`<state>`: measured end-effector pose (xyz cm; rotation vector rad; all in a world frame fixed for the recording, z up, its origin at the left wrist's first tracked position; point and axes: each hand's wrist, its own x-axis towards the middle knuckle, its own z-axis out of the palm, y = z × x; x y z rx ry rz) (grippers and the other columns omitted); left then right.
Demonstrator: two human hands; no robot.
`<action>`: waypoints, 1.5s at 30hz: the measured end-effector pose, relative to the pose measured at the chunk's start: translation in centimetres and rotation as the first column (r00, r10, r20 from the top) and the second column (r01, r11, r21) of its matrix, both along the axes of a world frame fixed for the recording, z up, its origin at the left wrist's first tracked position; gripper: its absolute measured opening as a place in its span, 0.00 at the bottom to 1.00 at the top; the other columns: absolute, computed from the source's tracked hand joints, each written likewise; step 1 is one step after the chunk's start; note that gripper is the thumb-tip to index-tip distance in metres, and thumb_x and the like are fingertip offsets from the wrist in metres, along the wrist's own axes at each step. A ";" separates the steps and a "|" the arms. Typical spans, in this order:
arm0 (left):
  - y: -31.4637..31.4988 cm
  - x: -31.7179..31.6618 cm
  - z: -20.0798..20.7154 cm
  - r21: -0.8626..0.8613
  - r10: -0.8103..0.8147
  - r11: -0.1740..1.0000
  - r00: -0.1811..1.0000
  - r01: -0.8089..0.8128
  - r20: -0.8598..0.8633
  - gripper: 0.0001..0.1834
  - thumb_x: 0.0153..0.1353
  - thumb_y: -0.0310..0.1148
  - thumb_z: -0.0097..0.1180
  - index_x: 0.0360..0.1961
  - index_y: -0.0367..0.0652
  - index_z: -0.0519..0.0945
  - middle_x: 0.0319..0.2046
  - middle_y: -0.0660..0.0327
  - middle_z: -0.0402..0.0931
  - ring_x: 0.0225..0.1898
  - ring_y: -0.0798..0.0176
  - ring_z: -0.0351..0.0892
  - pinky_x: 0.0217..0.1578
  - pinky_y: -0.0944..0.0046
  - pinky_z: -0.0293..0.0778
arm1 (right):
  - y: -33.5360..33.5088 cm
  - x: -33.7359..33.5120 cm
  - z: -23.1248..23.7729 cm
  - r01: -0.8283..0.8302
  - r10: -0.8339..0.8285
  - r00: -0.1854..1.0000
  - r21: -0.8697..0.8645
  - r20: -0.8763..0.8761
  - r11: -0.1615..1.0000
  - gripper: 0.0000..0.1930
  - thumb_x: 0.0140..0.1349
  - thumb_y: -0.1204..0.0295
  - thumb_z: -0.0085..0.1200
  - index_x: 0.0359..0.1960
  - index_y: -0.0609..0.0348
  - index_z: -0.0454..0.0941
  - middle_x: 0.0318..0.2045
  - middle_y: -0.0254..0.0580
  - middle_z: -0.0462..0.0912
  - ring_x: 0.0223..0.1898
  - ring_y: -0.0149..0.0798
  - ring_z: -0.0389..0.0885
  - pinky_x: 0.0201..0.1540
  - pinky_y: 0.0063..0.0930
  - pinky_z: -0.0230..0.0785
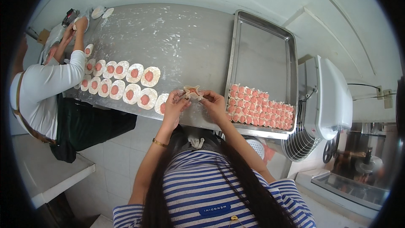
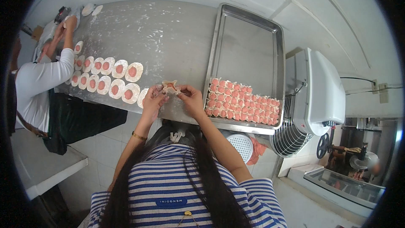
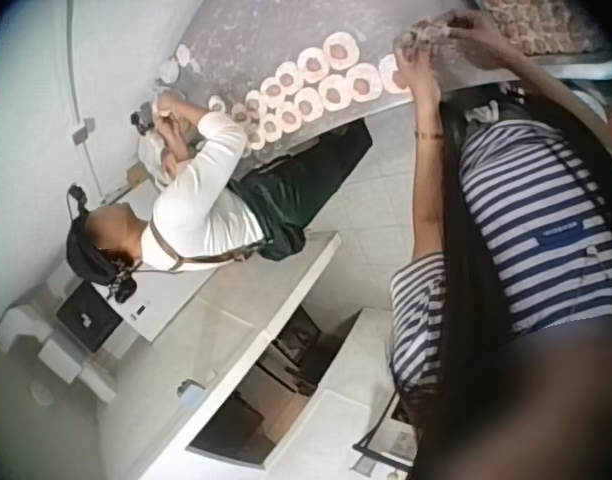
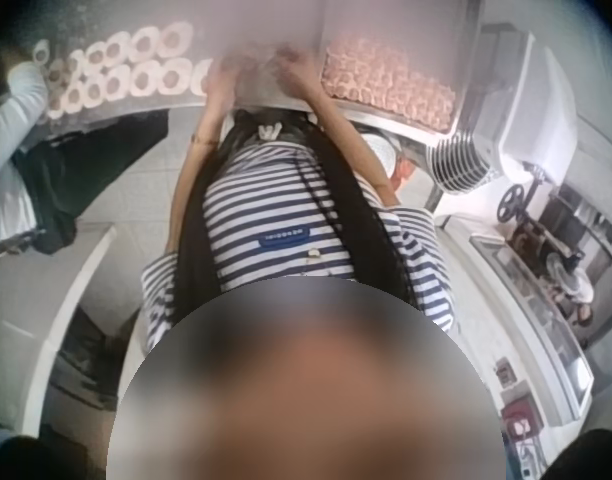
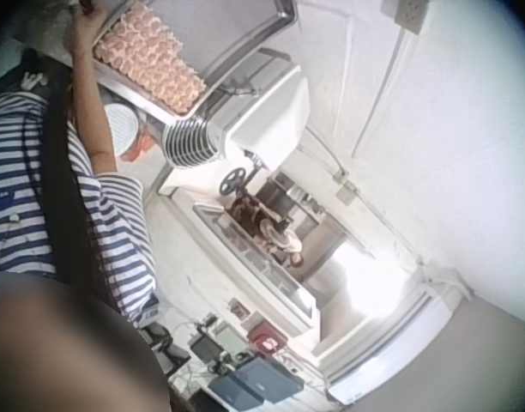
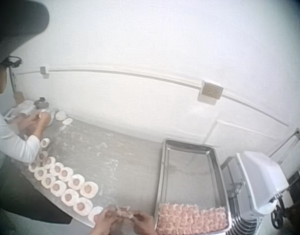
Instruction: The person places small pink filling pieces onto round dough discs laid out on a stainless steel table, folds each disc into a dumpling, and places the finished dumplings onto a metal tray. Another person works alongside, also preparing dumplings.
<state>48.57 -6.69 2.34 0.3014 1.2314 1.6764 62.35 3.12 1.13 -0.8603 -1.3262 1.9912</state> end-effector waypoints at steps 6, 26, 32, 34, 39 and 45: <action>-0.4 -0.5 0.7 -0.058 -0.082 0.996 0.986 0.074 -0.146 0.12 0.59 0.21 0.53 0.45 0.38 0.72 0.41 0.60 0.74 0.43 0.69 0.75 0.41 0.71 0.75 | 1.4 0.2 0.8 -0.069 0.049 0.986 0.126 0.161 0.990 0.13 0.52 0.85 0.53 0.41 0.68 0.76 0.35 0.37 0.80 0.39 0.28 0.78 0.43 0.21 0.70; 0.0 0.8 -2.4 -0.236 -0.264 0.964 0.596 0.126 -0.758 0.18 0.46 0.21 0.63 0.40 0.34 0.74 0.29 0.53 0.80 0.32 0.58 0.82 0.33 0.66 0.77 | 1.6 1.0 -0.5 -0.472 0.021 0.809 0.629 0.587 0.618 0.13 0.46 0.81 0.51 0.37 0.62 0.77 0.36 0.51 0.77 0.39 0.55 0.77 0.42 0.42 0.69; 0.7 0.7 -1.8 -0.348 -0.393 0.919 0.515 0.185 -0.762 0.15 0.48 0.24 0.64 0.38 0.35 0.77 0.29 0.54 0.81 0.31 0.62 0.83 0.33 0.67 0.76 | 1.2 0.2 -0.8 -0.486 0.014 0.778 0.588 0.628 0.646 0.12 0.47 0.80 0.49 0.37 0.63 0.76 0.37 0.52 0.77 0.40 0.56 0.76 0.43 0.44 0.69; 0.5 0.4 -1.9 -0.336 -0.406 0.914 0.571 0.229 -0.714 0.14 0.48 0.25 0.65 0.37 0.35 0.78 0.30 0.53 0.81 0.31 0.62 0.83 0.33 0.67 0.76 | 1.1 0.3 -0.8 -0.469 -0.032 0.790 0.637 0.612 0.612 0.12 0.47 0.80 0.49 0.36 0.63 0.76 0.35 0.51 0.76 0.40 0.56 0.75 0.42 0.45 0.68; 0.6 0.1 -2.3 -0.335 -0.420 0.907 0.549 0.254 -0.722 0.14 0.46 0.27 0.66 0.34 0.36 0.78 0.25 0.53 0.80 0.28 0.61 0.81 0.30 0.65 0.74 | 0.2 1.0 -0.6 -0.472 -0.139 0.767 0.697 0.626 0.540 0.10 0.46 0.83 0.48 0.33 0.62 0.75 0.33 0.51 0.75 0.39 0.56 0.75 0.41 0.45 0.68; 1.3 0.5 -1.8 -0.423 -0.468 0.884 0.352 0.201 -0.811 0.12 0.45 0.27 0.67 0.31 0.36 0.77 0.22 0.53 0.77 0.25 0.60 0.78 0.28 0.63 0.72 | 0.5 0.4 -0.9 -0.468 -0.009 0.816 0.669 0.578 0.577 0.16 0.43 0.83 0.50 0.37 0.61 0.76 0.34 0.48 0.76 0.38 0.55 0.75 0.40 0.42 0.69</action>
